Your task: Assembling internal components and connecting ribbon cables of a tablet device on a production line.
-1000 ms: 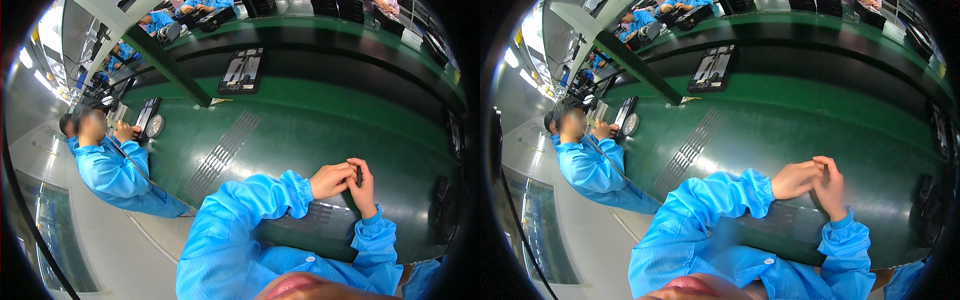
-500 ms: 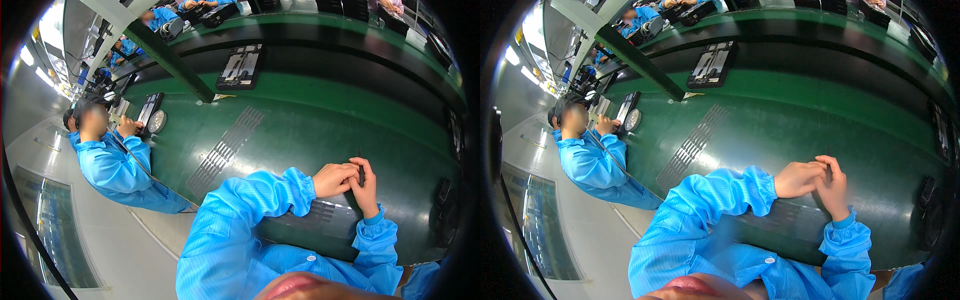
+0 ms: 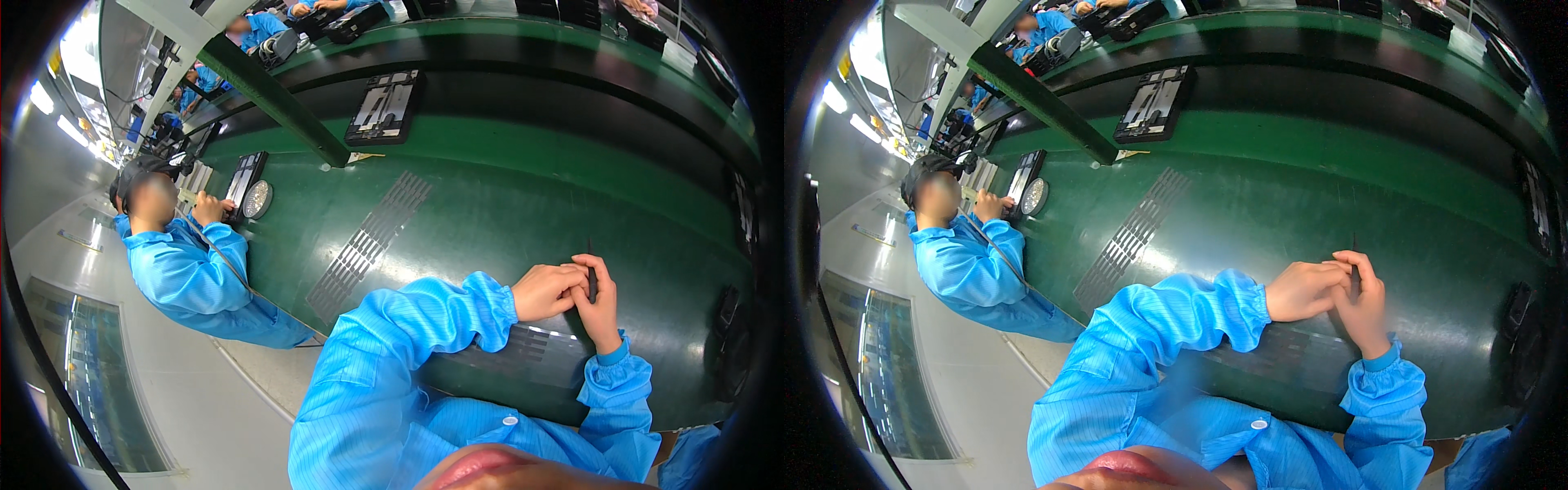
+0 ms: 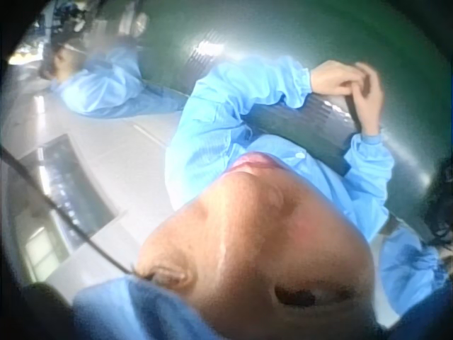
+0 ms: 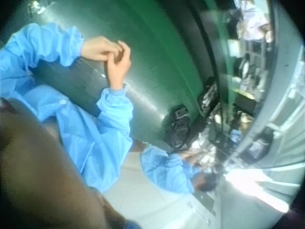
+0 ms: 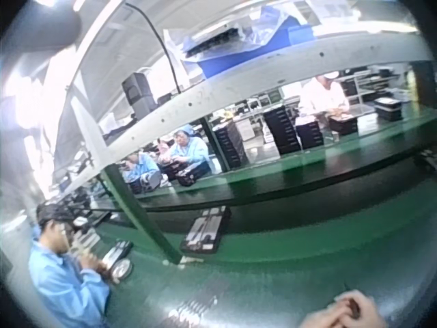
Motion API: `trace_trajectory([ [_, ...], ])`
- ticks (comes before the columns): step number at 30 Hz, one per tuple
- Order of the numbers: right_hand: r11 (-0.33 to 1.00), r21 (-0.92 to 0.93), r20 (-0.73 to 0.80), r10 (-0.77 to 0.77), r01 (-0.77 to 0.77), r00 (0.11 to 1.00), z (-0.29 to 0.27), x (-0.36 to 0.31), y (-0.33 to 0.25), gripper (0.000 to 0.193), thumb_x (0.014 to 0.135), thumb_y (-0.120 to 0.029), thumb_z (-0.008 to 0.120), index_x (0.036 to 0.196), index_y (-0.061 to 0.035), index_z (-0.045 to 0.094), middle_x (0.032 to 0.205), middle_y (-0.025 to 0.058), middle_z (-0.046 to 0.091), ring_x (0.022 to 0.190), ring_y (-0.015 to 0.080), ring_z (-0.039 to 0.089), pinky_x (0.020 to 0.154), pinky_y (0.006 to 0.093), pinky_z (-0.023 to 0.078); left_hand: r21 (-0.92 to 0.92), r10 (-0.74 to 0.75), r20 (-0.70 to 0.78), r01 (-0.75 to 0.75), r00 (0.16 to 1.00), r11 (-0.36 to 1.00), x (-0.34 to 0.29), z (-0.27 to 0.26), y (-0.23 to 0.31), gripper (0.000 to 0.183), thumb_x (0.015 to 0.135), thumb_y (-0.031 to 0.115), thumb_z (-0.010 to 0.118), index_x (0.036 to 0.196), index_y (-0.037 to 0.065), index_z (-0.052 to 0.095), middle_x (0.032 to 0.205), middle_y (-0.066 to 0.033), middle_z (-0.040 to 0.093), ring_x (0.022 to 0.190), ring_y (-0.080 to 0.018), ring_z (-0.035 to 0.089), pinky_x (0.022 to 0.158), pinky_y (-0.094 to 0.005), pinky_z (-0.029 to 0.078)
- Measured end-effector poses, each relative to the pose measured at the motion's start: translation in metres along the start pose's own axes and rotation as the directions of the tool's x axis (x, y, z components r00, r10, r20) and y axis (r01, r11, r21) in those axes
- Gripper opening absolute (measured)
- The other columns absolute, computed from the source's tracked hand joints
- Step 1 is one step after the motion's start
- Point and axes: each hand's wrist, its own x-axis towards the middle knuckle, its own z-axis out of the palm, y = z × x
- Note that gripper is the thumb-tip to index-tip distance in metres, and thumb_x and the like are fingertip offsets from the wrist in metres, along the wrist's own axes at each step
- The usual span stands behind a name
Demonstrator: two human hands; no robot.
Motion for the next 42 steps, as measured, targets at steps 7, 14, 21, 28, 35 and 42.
trace_trajectory([
  [7, 0.998, -0.067, 0.01, -0.012, 0.013, 1.0, 0.001, 0.005, -0.001, 0.045, 0.075, 0.013, 0.049, 0.118, -0.0009, 0.056, 0.104, 0.011, 0.069, 0.101, 0.0169, 0.065, 0.092, 0.0285, 0.048, 0.017, -0.103, 0.092, 0.102, 0.99, 0.995, -0.002, -0.005, -0.006, 0.026, 0.076, 0.004, 0.065, 0.101, 0.01, 0.062, 0.112, -0.0078, 0.062, 0.097, -0.0334, 0.064, 0.077, -0.0414, 0.055],
  [14, 0.996, 0.086, -0.023, 0.007, -0.005, 1.0, 0.004, 0.011, 0.008, 0.046, 0.076, 0.016, 0.047, 0.119, -0.001, 0.055, 0.107, 0.0106, 0.066, 0.103, 0.0169, 0.063, 0.093, 0.0284, 0.047, -0.059, -0.096, -0.046, 0.093, 0.994, 0.994, -0.002, -0.002, -0.019, 0.029, 0.079, -0.001, 0.063, 0.105, 0.013, 0.064, 0.113, -0.006, 0.059, 0.101, -0.0297, 0.063, 0.08, -0.0372, 0.055],
  [21, 0.999, 0.053, -0.023, -0.002, 0.004, 1.0, 0.002, 0.016, 0.005, 0.045, 0.077, 0.015, 0.046, 0.118, -0.0008, 0.056, 0.107, 0.0106, 0.066, 0.103, 0.0165, 0.062, 0.093, 0.0284, 0.047, -0.061, -0.088, -0.055, 0.084, 0.995, 0.995, 0.003, -0.005, -0.017, 0.028, 0.08, -0.002, 0.063, 0.105, 0.012, 0.064, 0.109, -0.0063, 0.059, 0.1, -0.0287, 0.063, 0.08, -0.0364, 0.055],
  [28, 0.997, 0.08, -0.046, -0.003, 0.006, 0.999, 0.002, 0.022, 0.005, 0.045, 0.077, 0.015, 0.044, 0.118, -0.0005, 0.056, 0.105, 0.0105, 0.066, 0.101, 0.0168, 0.063, 0.092, 0.0284, 0.048, -0.077, -0.11, -0.052, 0.106, 0.993, 0.991, 0.008, -0.008, -0.018, 0.028, 0.079, -0.002, 0.065, 0.103, 0.011, 0.065, 0.106, -0.0068, 0.06, 0.096, -0.0281, 0.064, 0.076, -0.0364, 0.056],
  [35, 0.999, 0.052, -0.03, 0.012, -0.011, 0.999, -0.003, 0.028, 0.007, 0.044, 0.078, 0.014, 0.044, 0.117, -0.0007, 0.057, 0.103, 0.0094, 0.066, 0.099, 0.015, 0.062, 0.09, 0.028, 0.048, -0.084, -0.113, -0.077, 0.107, 0.991, 0.991, 0.014, -0.009, -0.019, 0.029, 0.079, -0.004, 0.066, 0.104, 0.008, 0.065, 0.106, -0.0072, 0.06, 0.097, -0.0271, 0.065, 0.079, -0.0347, 0.057],
  [42, 0.995, 0.096, -0.105, 0.05, -0.04, 0.993, -0.008, 0.034, 0.015, 0.027, 0.086, 0.008, 0.056, 0.111, -0.0023, 0.058, 0.1, 0.0041, 0.065, 0.09, 0.0081, 0.06, 0.078, 0.0225, 0.048, -0.184, -0.13, -0.154, 0.1, 0.98, 0.978, 0.025, -0.01, -0.024, 0.031, 0.083, -0.008, 0.06, 0.109, 0.006, 0.067, 0.106, -0.0086, 0.058, 0.097, -0.0232, 0.065, 0.082, -0.0319, 0.056],
])
